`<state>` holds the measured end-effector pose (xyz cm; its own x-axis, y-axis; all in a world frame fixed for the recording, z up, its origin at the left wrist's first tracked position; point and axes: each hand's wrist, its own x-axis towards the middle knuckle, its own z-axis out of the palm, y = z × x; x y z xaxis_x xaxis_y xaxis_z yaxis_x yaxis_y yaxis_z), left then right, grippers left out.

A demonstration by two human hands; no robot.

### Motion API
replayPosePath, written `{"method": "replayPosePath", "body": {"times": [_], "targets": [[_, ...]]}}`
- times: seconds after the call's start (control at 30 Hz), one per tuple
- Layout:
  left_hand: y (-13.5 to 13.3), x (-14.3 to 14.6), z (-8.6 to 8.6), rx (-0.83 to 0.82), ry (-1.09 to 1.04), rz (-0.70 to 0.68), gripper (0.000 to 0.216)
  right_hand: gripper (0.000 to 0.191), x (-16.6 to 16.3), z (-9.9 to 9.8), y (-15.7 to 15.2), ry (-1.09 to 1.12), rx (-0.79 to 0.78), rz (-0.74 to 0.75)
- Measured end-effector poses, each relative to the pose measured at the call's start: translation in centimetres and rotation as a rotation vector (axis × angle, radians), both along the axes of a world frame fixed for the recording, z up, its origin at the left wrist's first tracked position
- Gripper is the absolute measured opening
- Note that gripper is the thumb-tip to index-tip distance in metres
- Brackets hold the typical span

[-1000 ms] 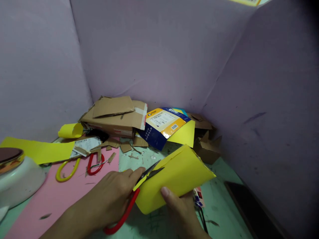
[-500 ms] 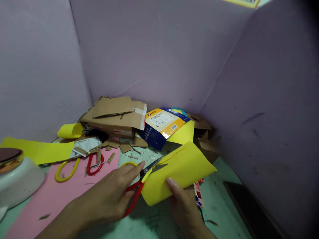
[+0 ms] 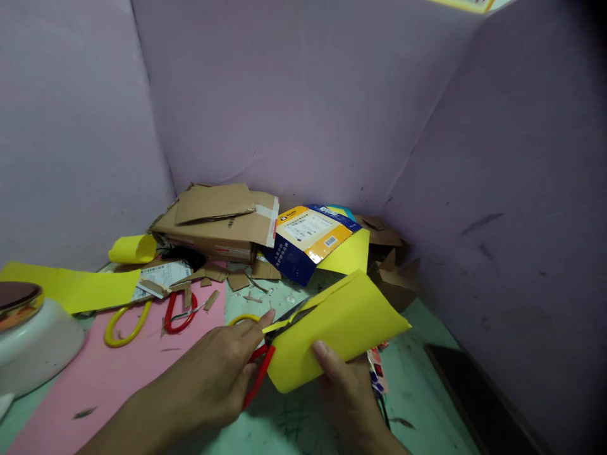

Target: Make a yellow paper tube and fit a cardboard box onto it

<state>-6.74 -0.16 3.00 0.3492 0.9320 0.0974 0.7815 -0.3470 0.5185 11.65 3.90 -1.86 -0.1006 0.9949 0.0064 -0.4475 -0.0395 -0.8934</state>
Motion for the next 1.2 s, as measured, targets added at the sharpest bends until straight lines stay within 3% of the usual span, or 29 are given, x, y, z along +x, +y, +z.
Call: {"method": "replayPosePath", "body": {"times": [0.13,0.37,0.6,0.9,1.2], "targets": [[0.0,0.0,0.1,-0.039,0.000,0.009,0.049,0.059,0.0,-0.2,0.1,-0.018,0.001,-0.008],[0.3,-0.1,-1.7,0.048,-0.026,-0.016,0.055,0.048,0.3,-0.7,0.1,0.018,-0.001,0.002],[0.3,0.0,-0.6,0.007,-0.084,-0.059,0.048,0.042,0.4,-0.9,0.2,0.012,-0.004,-0.003],[0.0,-0.4,0.2,0.026,-0.027,-0.024,0.060,0.055,0.8,-1.5,0.0,-0.089,0.012,-0.018],[0.0,0.0,-1.1,0.094,-0.057,-0.015,0.066,0.057,0.1,-0.7,-0.8,-0.118,0.043,0.004]]}}
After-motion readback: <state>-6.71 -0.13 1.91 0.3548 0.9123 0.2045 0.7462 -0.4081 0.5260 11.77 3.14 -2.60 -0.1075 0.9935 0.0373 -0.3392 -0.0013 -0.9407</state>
